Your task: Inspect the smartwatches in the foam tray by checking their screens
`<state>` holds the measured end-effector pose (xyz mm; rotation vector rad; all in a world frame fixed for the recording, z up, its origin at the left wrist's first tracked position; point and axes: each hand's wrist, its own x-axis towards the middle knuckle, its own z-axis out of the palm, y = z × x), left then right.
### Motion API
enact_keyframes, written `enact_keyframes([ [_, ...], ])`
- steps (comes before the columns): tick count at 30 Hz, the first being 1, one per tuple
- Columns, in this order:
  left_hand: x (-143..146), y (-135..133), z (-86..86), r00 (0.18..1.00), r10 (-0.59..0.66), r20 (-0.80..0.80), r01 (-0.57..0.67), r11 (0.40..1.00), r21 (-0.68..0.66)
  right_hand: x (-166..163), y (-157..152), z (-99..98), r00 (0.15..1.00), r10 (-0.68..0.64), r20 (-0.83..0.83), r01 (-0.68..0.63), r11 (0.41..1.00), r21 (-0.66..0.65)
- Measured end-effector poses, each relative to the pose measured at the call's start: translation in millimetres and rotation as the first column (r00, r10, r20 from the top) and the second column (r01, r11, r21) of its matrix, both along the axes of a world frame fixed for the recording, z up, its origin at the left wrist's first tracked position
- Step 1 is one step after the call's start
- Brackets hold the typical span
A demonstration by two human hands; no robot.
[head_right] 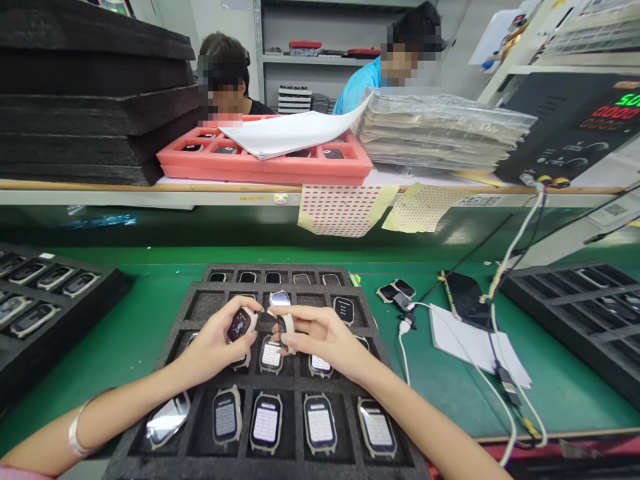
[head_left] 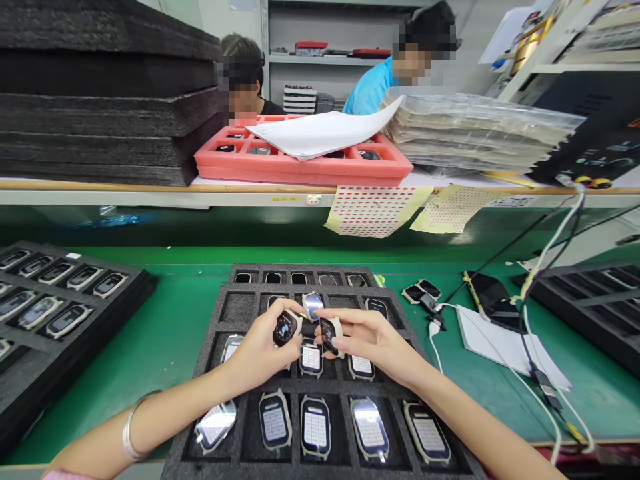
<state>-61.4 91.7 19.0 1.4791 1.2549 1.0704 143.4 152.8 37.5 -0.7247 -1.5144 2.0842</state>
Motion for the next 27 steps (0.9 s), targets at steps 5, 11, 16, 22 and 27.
enact_keyframes([
  [5, -0.2, -0.9, 0.9, 1.0, 0.0, -0.009, 0.0, 1.0, -0.005, 0.4, -0.2, -1.0, 1.0, -0.025, -0.009, 0.025, 1.0, 0.009],
  [11, -1.2, -2.1, 2.6, 1.0, 0.019, -0.009, -0.019, 1.0, -0.022, 1.5, -1.1, 1.3, 1.0, -0.028, -0.005, 0.028, 1.0, 0.004],
  [16, -1.7, 0.5, -2.1, 1.0, 0.004, 0.015, -0.004, 1.0, -0.02, 2.0, -0.3, 1.7, 1.0, 0.001, -0.015, -0.001, 1.0, 0.016],
  [22, 0.9, 2.5, -5.3, 0.932, -0.052, 0.359, 0.125, 0.975, -0.185, 0.1, 0.5, 4.1, 0.999, -0.031, -0.017, 0.03, 0.998, -0.06],
  [27, 0.4, 2.6, -3.3, 0.882, -0.023, 0.471, 0.13, 0.972, -0.197, 0.5, 1.3, 2.5, 0.997, -0.073, -0.003, 0.073, 0.994, -0.08],
])
